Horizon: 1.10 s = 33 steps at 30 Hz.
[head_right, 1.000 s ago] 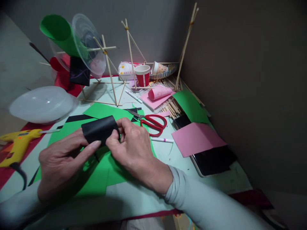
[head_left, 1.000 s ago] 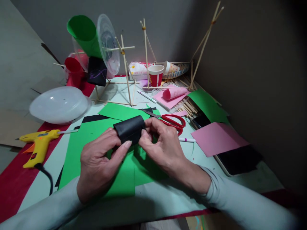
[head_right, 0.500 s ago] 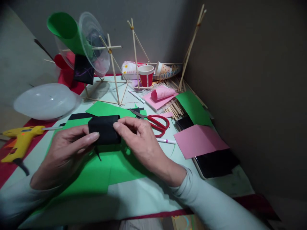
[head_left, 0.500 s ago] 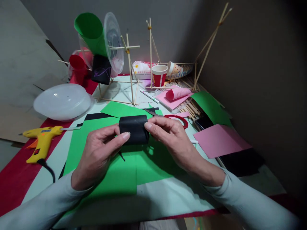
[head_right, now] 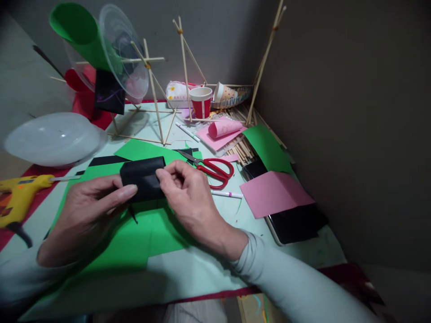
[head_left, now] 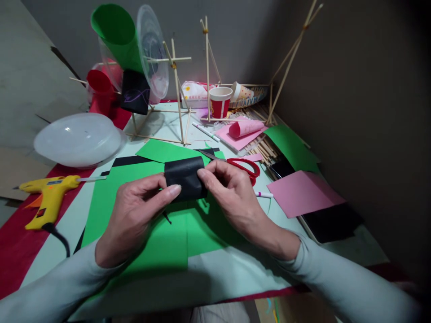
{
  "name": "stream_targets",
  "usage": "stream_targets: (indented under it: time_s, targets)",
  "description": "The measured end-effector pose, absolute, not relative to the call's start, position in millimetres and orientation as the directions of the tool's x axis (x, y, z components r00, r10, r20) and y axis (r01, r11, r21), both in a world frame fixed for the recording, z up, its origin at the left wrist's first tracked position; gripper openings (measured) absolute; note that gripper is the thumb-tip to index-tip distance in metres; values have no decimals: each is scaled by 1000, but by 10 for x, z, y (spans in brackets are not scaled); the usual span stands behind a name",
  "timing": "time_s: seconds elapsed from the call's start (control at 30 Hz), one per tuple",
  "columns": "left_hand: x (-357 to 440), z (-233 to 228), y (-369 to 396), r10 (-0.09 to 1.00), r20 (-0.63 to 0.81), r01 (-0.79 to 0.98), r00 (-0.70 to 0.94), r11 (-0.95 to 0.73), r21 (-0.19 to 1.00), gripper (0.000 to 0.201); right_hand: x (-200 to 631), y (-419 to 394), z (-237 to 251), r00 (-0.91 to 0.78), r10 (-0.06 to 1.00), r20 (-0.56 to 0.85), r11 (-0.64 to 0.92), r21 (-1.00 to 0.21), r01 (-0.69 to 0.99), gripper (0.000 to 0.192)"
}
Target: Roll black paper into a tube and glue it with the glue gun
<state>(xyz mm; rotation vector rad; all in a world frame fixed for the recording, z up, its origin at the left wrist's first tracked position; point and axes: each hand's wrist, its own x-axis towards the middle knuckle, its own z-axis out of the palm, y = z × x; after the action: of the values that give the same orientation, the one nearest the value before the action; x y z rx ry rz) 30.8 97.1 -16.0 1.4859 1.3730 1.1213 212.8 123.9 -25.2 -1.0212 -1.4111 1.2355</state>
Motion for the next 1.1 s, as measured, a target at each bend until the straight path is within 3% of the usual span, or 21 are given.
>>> stream_targets:
  time_s: [0.1,0.2,0.43,0.6,0.73,0.9,1.1]
  targets:
    - [312,-154,995,999,-36,101,-6,36,994,37,2176,1266,-240,-286,948,139,100,-984,-145,30]
    - [319,-131,1003,996,-74,-46,-42,72,996,32,2220,1278,-212,-361,928,96,42,-987,-156,25]
    - [360,-101,985,996,-70,-88,-63,64,994,28,2186,1220,-203,-295,950,101,111,-994,15,23]
    - [377,-81,1021,981,-174,-182,-90,155,971,31,2209,1226,-174,-334,934,126,106,-991,-76,23]
    - [354,-50,1053,967,-239,-259,-90,209,943,34,2268,1252,-110,-323,924,205,187,-979,-84,23]
    - [347,-28,1066,947,-291,-367,-137,224,903,30,2259,1222,-97,-295,922,250,299,-945,133,14]
    - [342,-19,1061,914,-383,-445,-134,290,847,27,2207,1177,-177,-285,841,460,522,-828,205,11]
